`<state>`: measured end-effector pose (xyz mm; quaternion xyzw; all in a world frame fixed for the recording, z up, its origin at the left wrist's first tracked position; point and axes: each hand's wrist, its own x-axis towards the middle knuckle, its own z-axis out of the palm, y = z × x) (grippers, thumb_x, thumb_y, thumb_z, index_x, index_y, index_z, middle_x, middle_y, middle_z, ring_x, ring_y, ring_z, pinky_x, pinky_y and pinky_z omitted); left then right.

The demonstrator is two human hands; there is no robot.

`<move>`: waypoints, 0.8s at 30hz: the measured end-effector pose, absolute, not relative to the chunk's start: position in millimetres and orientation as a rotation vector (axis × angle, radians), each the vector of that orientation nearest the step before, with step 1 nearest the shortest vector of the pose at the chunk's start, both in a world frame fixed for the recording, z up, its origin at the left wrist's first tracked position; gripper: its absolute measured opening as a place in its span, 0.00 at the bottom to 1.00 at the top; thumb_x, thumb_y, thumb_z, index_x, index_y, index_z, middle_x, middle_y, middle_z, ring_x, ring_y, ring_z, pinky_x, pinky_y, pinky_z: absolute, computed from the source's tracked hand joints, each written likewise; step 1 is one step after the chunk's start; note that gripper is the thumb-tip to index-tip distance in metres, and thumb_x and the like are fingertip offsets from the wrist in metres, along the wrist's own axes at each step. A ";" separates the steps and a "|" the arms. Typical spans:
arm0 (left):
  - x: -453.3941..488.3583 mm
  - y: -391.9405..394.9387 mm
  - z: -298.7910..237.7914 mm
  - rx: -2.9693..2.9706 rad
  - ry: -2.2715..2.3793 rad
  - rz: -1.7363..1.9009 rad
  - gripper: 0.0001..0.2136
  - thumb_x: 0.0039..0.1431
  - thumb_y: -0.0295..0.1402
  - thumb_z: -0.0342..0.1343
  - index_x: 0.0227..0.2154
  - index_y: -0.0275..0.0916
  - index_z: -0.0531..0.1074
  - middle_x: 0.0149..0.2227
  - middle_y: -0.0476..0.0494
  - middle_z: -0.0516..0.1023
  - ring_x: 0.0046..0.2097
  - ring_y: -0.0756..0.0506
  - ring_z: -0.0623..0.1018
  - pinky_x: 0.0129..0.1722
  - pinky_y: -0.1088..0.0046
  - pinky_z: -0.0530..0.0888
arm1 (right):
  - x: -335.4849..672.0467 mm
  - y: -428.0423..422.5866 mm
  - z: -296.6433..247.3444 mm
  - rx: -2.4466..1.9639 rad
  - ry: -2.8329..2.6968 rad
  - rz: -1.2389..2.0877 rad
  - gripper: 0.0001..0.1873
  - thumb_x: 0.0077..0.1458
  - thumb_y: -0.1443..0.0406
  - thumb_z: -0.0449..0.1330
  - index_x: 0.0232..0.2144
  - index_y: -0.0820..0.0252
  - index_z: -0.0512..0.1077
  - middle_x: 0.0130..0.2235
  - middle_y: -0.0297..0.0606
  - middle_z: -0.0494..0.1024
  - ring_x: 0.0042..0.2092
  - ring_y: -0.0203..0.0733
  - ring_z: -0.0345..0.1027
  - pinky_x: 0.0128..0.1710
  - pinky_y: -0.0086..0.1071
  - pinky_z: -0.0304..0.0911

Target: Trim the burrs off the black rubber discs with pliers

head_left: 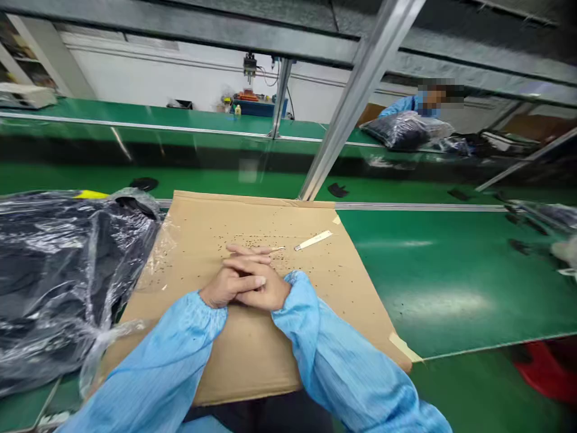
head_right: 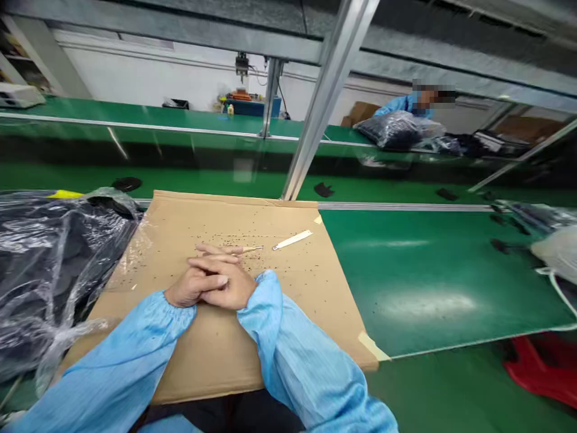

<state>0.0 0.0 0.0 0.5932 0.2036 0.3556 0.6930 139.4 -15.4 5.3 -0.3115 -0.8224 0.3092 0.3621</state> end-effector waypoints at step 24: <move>-4.0 3.3 2.2 1.337 0.715 0.781 0.16 0.50 0.41 0.64 0.40 0.38 0.77 0.53 0.36 0.68 0.57 0.39 0.67 0.58 0.60 0.68 | 137.4 -18.7 11.3 -0.916 -2.168 0.959 0.35 0.52 0.61 0.58 0.61 0.60 0.58 0.60 0.34 0.59 0.66 0.31 0.48 0.69 0.29 0.50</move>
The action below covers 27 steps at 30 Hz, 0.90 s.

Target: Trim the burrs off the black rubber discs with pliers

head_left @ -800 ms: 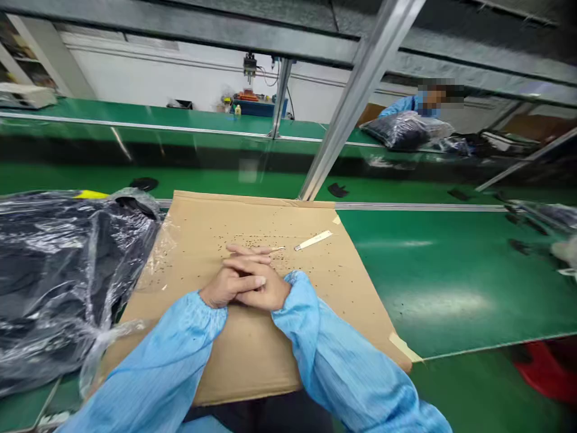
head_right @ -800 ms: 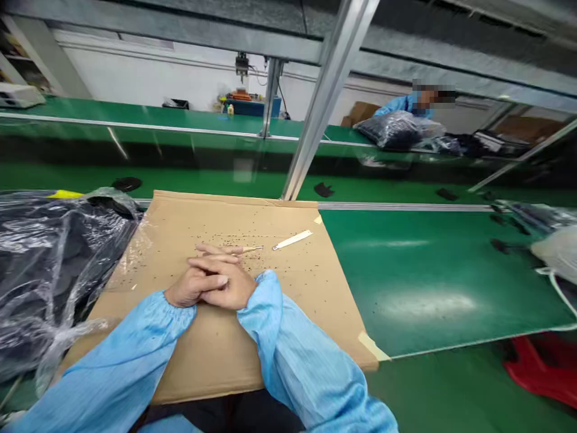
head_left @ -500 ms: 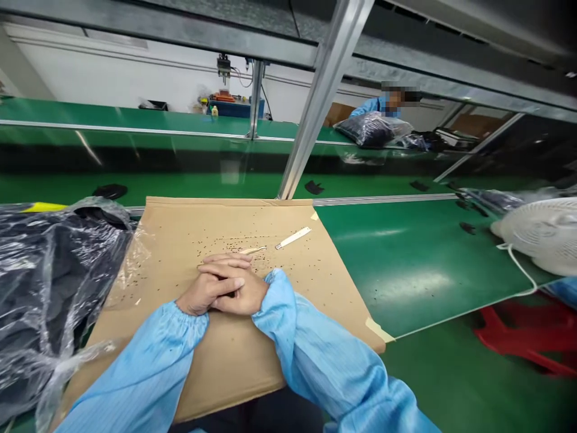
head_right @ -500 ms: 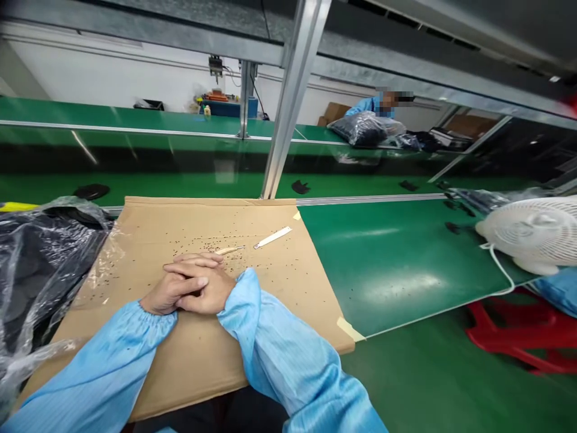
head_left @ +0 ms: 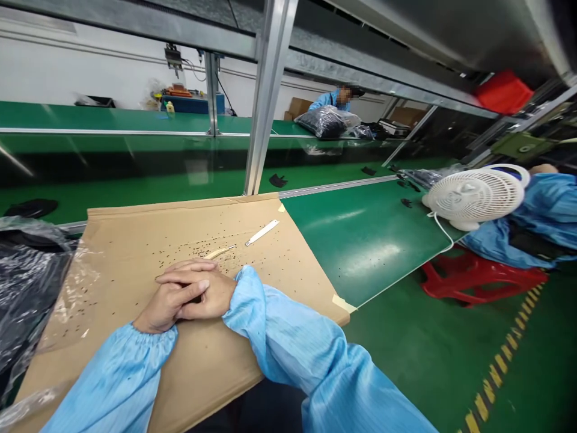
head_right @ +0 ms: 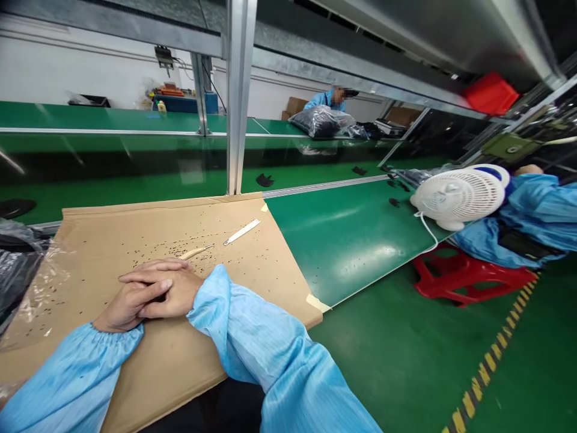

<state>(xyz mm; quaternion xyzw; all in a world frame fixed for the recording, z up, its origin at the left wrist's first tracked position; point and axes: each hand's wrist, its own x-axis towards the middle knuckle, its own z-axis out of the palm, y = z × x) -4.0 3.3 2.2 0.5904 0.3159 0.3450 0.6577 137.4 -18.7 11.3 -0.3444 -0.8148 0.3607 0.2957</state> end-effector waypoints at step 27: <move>0.8 -0.7 4.4 0.957 0.725 1.154 0.27 0.54 0.37 0.61 0.56 0.44 0.63 0.59 0.37 0.60 0.43 0.45 0.74 0.32 0.74 0.74 | 156.8 -9.8 36.0 -1.279 -1.418 0.834 0.21 0.53 0.60 0.54 0.47 0.66 0.70 0.48 0.41 0.70 0.39 0.24 0.67 0.34 0.17 0.64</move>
